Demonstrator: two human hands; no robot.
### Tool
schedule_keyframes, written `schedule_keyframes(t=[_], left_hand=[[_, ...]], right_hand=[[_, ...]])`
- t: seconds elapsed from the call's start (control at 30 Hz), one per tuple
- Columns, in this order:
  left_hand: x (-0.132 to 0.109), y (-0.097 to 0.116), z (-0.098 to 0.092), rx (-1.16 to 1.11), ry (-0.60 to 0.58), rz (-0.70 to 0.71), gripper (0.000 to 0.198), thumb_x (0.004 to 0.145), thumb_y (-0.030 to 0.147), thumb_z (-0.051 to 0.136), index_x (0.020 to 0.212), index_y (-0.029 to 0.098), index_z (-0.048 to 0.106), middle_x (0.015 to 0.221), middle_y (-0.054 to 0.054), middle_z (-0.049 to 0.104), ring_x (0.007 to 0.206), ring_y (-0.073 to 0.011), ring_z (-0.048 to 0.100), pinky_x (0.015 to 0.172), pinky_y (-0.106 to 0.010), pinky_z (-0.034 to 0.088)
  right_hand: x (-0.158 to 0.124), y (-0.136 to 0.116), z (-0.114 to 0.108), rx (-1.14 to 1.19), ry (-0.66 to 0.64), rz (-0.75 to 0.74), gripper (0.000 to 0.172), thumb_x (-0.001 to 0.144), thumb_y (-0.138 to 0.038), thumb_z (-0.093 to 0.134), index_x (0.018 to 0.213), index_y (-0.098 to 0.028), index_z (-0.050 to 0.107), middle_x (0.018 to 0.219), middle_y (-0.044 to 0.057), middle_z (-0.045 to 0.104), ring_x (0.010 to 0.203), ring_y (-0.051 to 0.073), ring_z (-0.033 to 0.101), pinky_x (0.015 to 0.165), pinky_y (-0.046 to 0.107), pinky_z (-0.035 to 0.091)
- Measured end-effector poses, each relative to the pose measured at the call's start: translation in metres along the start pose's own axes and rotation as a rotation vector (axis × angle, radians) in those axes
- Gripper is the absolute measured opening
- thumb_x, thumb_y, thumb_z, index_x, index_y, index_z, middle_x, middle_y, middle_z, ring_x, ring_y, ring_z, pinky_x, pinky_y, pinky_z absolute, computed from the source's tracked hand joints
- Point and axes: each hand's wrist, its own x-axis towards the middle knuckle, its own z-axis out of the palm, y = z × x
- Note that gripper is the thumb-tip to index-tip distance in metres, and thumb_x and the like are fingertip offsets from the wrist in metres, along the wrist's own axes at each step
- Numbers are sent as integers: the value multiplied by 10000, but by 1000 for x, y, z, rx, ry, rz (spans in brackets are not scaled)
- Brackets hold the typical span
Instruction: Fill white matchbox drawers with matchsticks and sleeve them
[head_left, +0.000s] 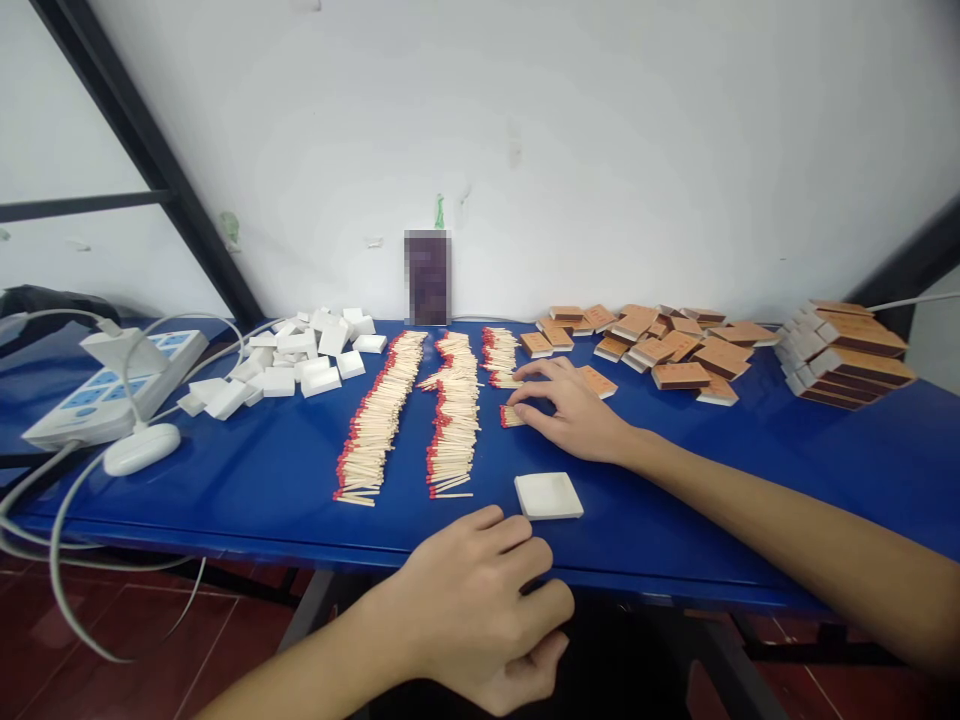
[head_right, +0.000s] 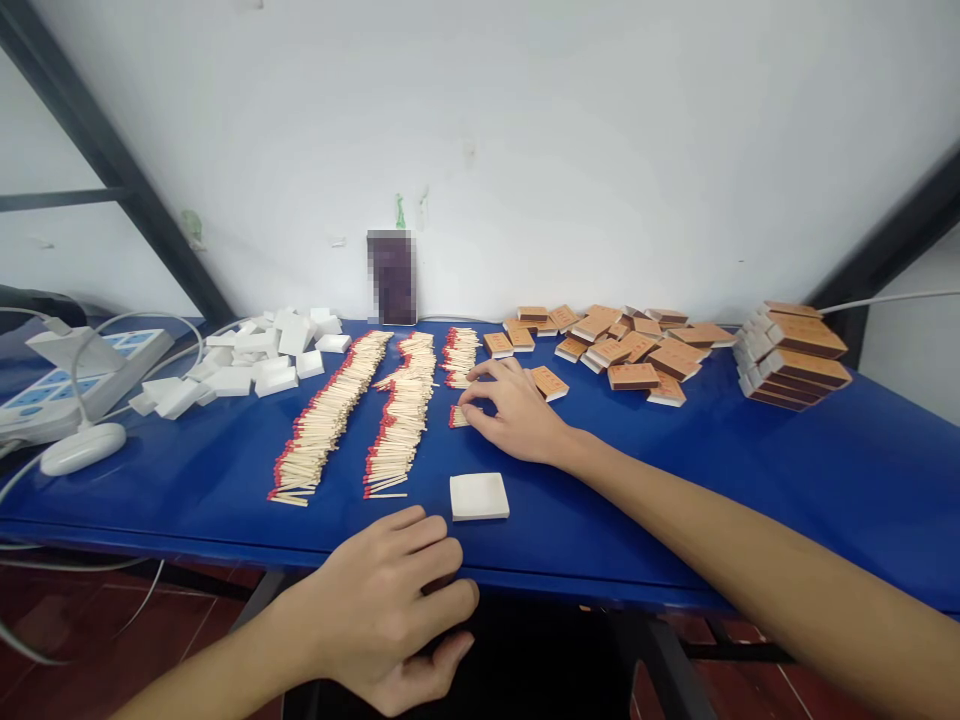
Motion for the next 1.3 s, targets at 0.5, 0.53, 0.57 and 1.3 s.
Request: schedule_keyframes(t=[0.5,0.53,0.57,1.3], left_hand=[[1,0,0,1,32,5,129,799,294,571,749,186,522,676,4,446,627,-152,391,588,-302,285],[1,0,0,3,36,6,128,798,293,571,748,186,521,675,3,447,626,-152,392,588,-300,286],[1,0,0,5,36,7,129,798,294,571,747,187,520,674,3,448,626,-152,395,590,-299,287],[0,0,1,-9,41,-2,128,794,295,584,754,183,536,679,8,445,630,-153,373,590,-304,293]], right_hand=[[0,-3,-2,37,49,-21,234,905,-296,524,853,-217,738,1121,100,644,1073,279,526,960,475,429],[0,-2,-1,33,63,-12,236,906,-293,519,906,-212,741,1123,103,641,1082,280,523,969,475,428],[1,0,0,23,75,0,250,908,-294,514,967,-206,740,1134,108,634,1096,283,516,981,478,423],[1,6,6,-81,-15,57,347,942,-338,468,1155,-233,722,1297,113,555,1198,312,456,1042,521,378]])
